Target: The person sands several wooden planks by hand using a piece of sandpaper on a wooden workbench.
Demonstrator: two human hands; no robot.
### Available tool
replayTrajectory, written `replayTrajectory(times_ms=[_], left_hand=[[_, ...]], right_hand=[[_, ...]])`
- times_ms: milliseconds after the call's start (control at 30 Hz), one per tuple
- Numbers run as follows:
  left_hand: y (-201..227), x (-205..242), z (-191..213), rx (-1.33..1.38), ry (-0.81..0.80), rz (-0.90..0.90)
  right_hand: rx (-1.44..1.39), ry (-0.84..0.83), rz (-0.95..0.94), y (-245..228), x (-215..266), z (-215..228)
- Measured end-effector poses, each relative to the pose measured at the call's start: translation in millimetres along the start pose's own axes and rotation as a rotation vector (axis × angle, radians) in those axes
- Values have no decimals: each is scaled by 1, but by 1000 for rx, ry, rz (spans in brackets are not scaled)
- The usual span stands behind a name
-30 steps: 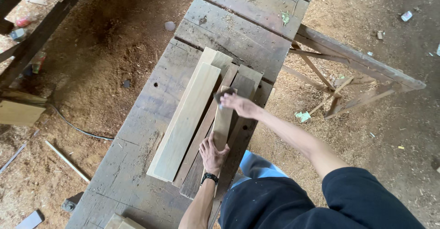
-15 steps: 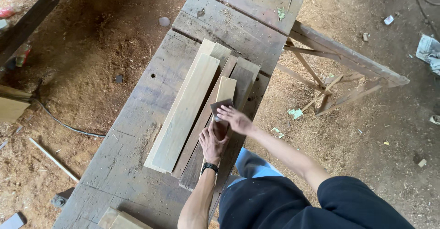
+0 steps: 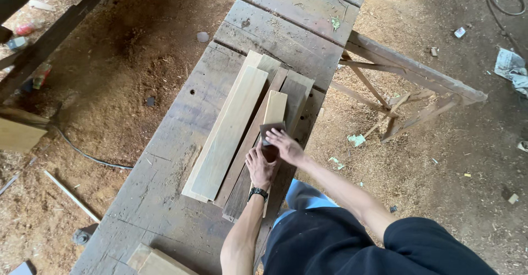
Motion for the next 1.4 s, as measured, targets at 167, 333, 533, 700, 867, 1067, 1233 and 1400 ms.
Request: replayTrajectory(times_ms=[167,333,533,700,867,1067,1233,1400], left_hand=[[15,-4,15,13,4,5],[12,-6,16,39,-8,-3],[10,-6,13,22,-39,40],[10,-5,10,-5,-19,-2],[-2,0,0,5,-30,-24],[2,-6,2,-21,-39,-21],[4,-3,3,-25,-26,-5],[-5,-1,-6,-1,-32,-40]], right_hand=[[-29,71,-277,40,-54,1],[16,112,-203,-2,-18,-15],[-1,-88,108,10,-5,13],[-30,-54,-143,35,-37,16],[102,121,-188,-25,5,-13],[-21,-46,185,18,-26,16],[-17,69,-282,25,-40,6],[6,43,-99,-13,-5,-4]])
Point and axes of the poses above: each hand's wrist, its own x-axis away from the middle knuckle, its own z-axis out of the back of the hand, y = z × x, the point moved 2 cm from there along -x, towards the middle knuckle, and after that the axes turned 15 degrees about y, right-handed, at the moved point
